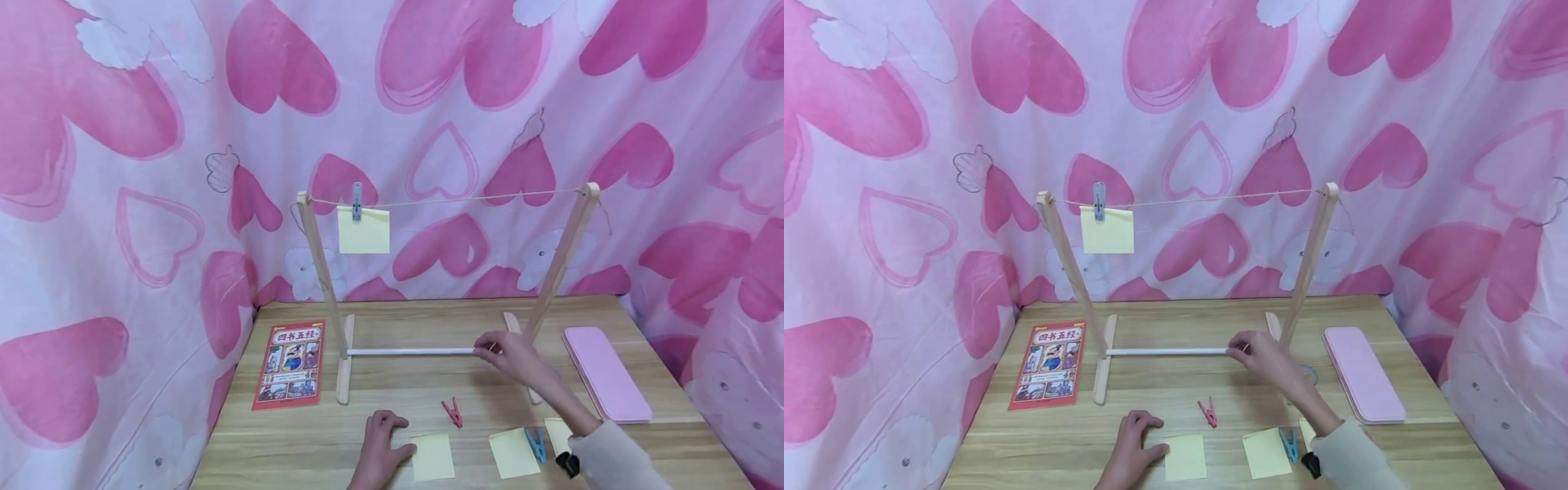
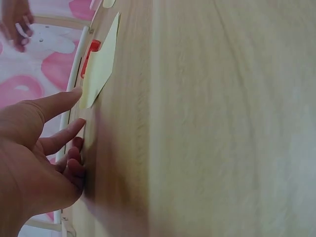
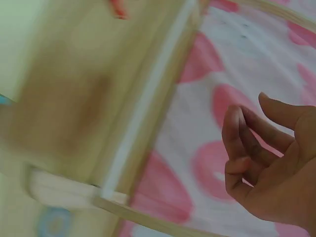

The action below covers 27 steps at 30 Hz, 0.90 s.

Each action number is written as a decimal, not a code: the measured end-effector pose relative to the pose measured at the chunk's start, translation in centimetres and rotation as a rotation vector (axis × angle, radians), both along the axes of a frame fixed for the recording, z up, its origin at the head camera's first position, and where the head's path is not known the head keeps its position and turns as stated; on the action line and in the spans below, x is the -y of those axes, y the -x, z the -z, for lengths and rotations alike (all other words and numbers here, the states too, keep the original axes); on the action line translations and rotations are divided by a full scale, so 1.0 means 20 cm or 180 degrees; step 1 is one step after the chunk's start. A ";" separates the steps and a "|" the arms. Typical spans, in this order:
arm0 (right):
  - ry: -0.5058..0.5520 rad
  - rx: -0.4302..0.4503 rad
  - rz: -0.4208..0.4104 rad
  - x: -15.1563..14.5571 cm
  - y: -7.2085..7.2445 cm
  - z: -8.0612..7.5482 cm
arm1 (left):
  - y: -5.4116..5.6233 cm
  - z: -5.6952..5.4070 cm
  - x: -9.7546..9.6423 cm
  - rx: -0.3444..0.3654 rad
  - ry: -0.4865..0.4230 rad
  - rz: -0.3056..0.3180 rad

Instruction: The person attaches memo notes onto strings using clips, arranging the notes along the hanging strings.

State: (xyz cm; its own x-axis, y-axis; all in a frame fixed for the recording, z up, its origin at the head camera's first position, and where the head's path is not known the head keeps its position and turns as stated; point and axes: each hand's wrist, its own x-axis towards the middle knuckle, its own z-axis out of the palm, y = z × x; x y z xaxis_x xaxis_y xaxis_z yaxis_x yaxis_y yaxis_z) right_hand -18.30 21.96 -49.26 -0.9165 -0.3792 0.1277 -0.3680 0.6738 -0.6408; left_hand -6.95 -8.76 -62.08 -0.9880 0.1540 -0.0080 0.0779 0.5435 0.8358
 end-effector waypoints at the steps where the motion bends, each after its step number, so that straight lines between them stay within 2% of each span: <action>1: -0.0067 -0.0023 0.0027 0.01 -0.01 0.05 | 0.00 0.01 0.00 0.0010 0.0026 -0.0011; 4: -0.0150 0.0079 0.0106 0.05 -0.07 0.19 | -0.01 0.02 -0.02 0.0040 0.0070 -0.0016; 7: -0.0165 0.0277 0.0396 0.10 -0.12 0.30 | -0.01 0.02 -0.03 0.0001 0.0137 0.0004; 11: -0.0288 0.0404 0.0797 0.18 -0.19 0.37 | -0.01 0.03 -0.03 -0.0061 0.0212 -0.0007; 13: -0.0427 0.0381 0.0863 0.22 -0.23 0.41 | -0.02 0.03 -0.03 -0.0076 0.0224 -0.0014; 21: -0.1032 -0.0043 0.0871 0.33 -0.30 0.53 | -0.02 0.05 -0.04 -0.0115 0.0285 -0.0013; 27: -0.1025 -0.0525 0.0757 0.35 -0.32 0.55 | -0.02 0.05 -0.05 -0.0084 0.0281 -0.0082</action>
State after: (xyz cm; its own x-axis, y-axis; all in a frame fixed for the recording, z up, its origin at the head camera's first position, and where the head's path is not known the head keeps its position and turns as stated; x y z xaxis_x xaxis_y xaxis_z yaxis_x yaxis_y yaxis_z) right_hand -11.81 15.05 -60.24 -0.9604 -0.2044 0.1894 -0.2583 0.9081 -0.3297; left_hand -6.63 -7.70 -63.18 -0.9917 0.1284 0.0057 0.0844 0.6171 0.7824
